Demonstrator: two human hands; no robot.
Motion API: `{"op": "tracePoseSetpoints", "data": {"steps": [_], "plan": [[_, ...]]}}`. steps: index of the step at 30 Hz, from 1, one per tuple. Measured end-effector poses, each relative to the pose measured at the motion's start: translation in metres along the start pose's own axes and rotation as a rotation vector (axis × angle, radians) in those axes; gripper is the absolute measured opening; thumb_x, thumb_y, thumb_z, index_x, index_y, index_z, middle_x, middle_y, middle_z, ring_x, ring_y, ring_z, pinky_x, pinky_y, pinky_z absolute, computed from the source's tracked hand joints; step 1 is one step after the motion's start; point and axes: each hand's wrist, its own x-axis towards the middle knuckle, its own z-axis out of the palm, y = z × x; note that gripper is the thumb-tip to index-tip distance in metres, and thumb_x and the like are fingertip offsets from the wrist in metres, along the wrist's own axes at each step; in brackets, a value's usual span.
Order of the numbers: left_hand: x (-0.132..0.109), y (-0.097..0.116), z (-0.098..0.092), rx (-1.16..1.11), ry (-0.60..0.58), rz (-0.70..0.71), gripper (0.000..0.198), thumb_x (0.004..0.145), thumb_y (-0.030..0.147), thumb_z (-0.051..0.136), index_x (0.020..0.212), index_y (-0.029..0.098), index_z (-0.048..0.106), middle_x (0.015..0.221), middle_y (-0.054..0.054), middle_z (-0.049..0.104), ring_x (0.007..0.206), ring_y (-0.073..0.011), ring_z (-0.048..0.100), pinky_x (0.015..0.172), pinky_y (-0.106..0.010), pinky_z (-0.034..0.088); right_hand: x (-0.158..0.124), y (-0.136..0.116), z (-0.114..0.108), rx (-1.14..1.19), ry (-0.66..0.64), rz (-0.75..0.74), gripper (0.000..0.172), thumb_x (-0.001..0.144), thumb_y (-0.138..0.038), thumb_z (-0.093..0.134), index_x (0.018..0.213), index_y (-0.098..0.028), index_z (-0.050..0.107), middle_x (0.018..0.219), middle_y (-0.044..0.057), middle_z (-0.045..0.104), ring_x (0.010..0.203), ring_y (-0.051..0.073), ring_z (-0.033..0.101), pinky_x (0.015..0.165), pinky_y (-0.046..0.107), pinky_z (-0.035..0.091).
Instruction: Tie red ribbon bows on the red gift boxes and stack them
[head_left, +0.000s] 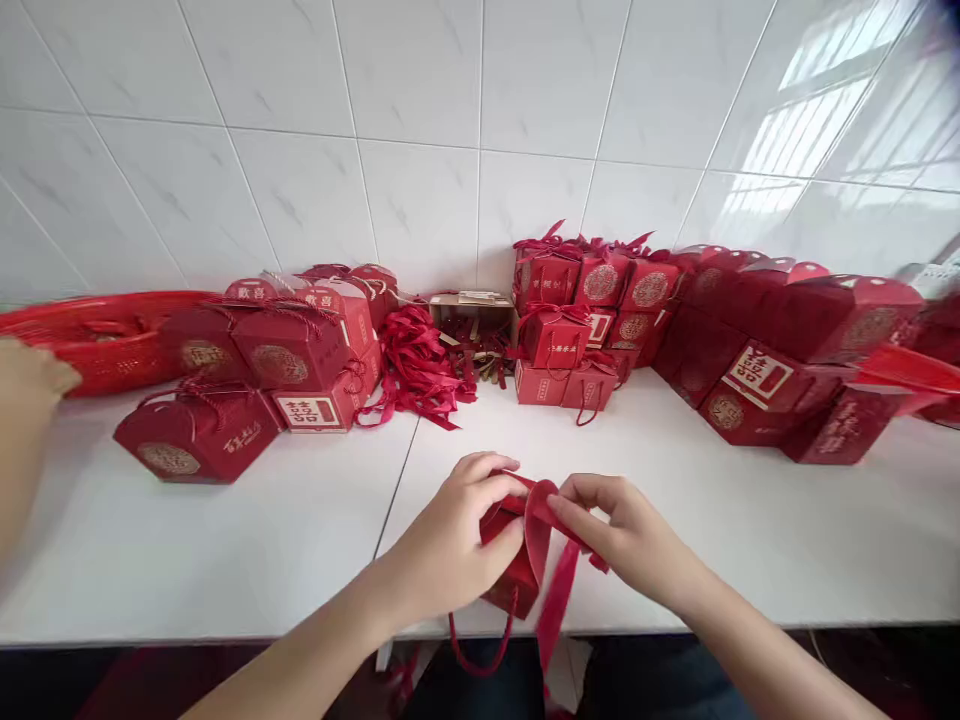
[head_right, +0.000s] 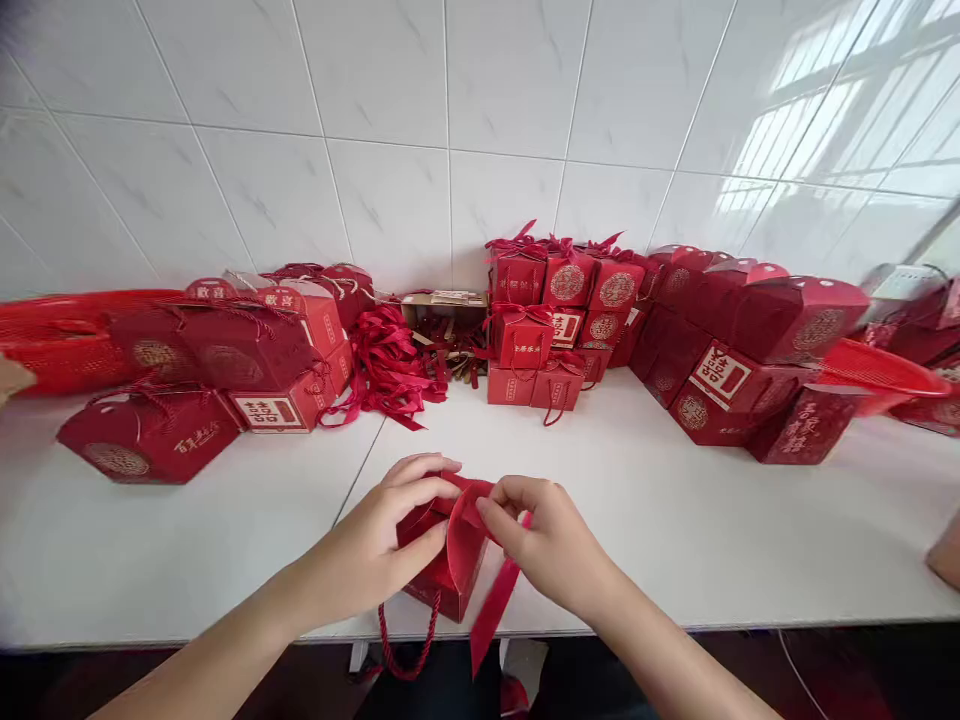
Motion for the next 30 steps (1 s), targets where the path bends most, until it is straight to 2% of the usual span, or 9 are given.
{"op": "tracePoseSetpoints", "data": {"steps": [3,6,10,13,18,21,25,28,30], "plan": [[0.004,-0.002,0.003,-0.009,0.033,0.008,0.015,0.086,0.017,0.048,0.086,0.023,0.061,0.122,-0.006,0.054,0.121,-0.0207,0.05,0.103,-0.037,0.04,0.002,-0.001,0.005,-0.057,-0.015,-0.008,0.035,0.089,-0.043,0.047,0.063,-0.019,0.051,0.061,-0.002,0.052,0.055,0.011,0.047,0.054,0.026,0.04],[0.005,-0.005,0.004,-0.025,0.082,0.028,0.017,0.089,0.018,0.046,0.083,0.022,0.061,0.117,-0.006,0.055,0.115,-0.0188,0.053,0.099,-0.034,0.042,0.005,0.0,0.006,-0.175,0.124,-0.109,0.023,0.087,-0.041,0.052,0.081,-0.021,0.06,0.083,0.003,0.063,0.082,0.019,0.059,0.077,0.034,0.047],[0.005,-0.005,0.002,-0.021,0.2,0.07,0.017,0.091,0.023,0.05,0.083,0.023,0.065,0.115,-0.005,0.056,0.114,-0.0185,0.054,0.097,-0.031,0.043,0.012,-0.003,0.003,-0.198,0.166,-0.264,0.028,0.086,-0.042,0.056,0.109,-0.027,0.061,0.118,0.006,0.058,0.116,0.024,0.051,0.103,0.042,0.036],[0.007,0.0,-0.002,0.025,0.366,0.16,0.016,0.089,0.022,0.053,0.084,0.022,0.067,0.11,-0.006,0.057,0.112,-0.0195,0.054,0.098,-0.033,0.042,0.017,-0.011,0.004,0.007,-0.02,-0.258,0.023,0.088,-0.043,0.053,0.094,-0.023,0.064,0.112,0.005,0.061,0.11,0.021,0.056,0.1,0.037,0.04],[0.005,0.002,-0.009,0.067,0.471,0.222,0.011,0.088,0.02,0.055,0.087,0.021,0.066,0.106,-0.005,0.058,0.107,-0.0185,0.056,0.096,-0.032,0.043,0.022,-0.024,0.004,0.191,-0.024,-0.244,0.025,0.088,-0.043,0.055,0.087,-0.019,0.063,0.098,0.004,0.065,0.096,0.019,0.059,0.092,0.034,0.044],[-0.004,-0.002,-0.014,0.128,0.362,0.112,0.019,0.087,0.026,0.057,0.105,0.023,0.062,0.113,-0.006,0.057,0.112,-0.0222,0.052,0.097,-0.036,0.042,0.015,-0.03,-0.006,0.245,0.064,-0.288,0.022,0.088,-0.04,0.057,0.086,-0.02,0.064,0.084,0.003,0.065,0.082,0.017,0.06,0.08,0.031,0.047],[-0.021,-0.01,-0.016,0.093,0.127,-0.064,0.028,0.088,0.032,0.055,0.116,0.027,0.054,0.116,-0.005,0.057,0.109,-0.0219,0.055,0.094,-0.036,0.045,-0.009,-0.047,-0.031,0.399,0.405,-0.566,0.01,0.089,-0.028,0.057,0.089,-0.024,0.066,0.082,0.002,0.066,0.082,0.018,0.062,0.075,0.031,0.048],[-0.028,-0.018,-0.013,-0.069,0.162,-0.169,0.025,0.092,0.036,0.048,0.117,0.03,0.052,0.118,-0.002,0.058,0.101,-0.0185,0.059,0.089,-0.031,0.048,-0.02,-0.061,-0.036,0.457,0.563,-0.802,0.014,0.091,-0.026,0.052,0.088,-0.026,0.065,0.073,0.001,0.063,0.072,0.018,0.06,0.07,0.032,0.048],[-0.029,-0.023,-0.011,-0.195,0.223,-0.239,0.027,0.093,0.04,0.047,0.118,0.031,0.051,0.117,-0.002,0.059,0.1,-0.018,0.06,0.086,-0.029,0.05,-0.018,-0.067,-0.026,0.382,0.45,-0.711,0.014,0.092,-0.026,0.051,0.086,-0.026,0.063,0.077,0.001,0.062,0.072,0.017,0.059,0.068,0.03,0.047]]}}
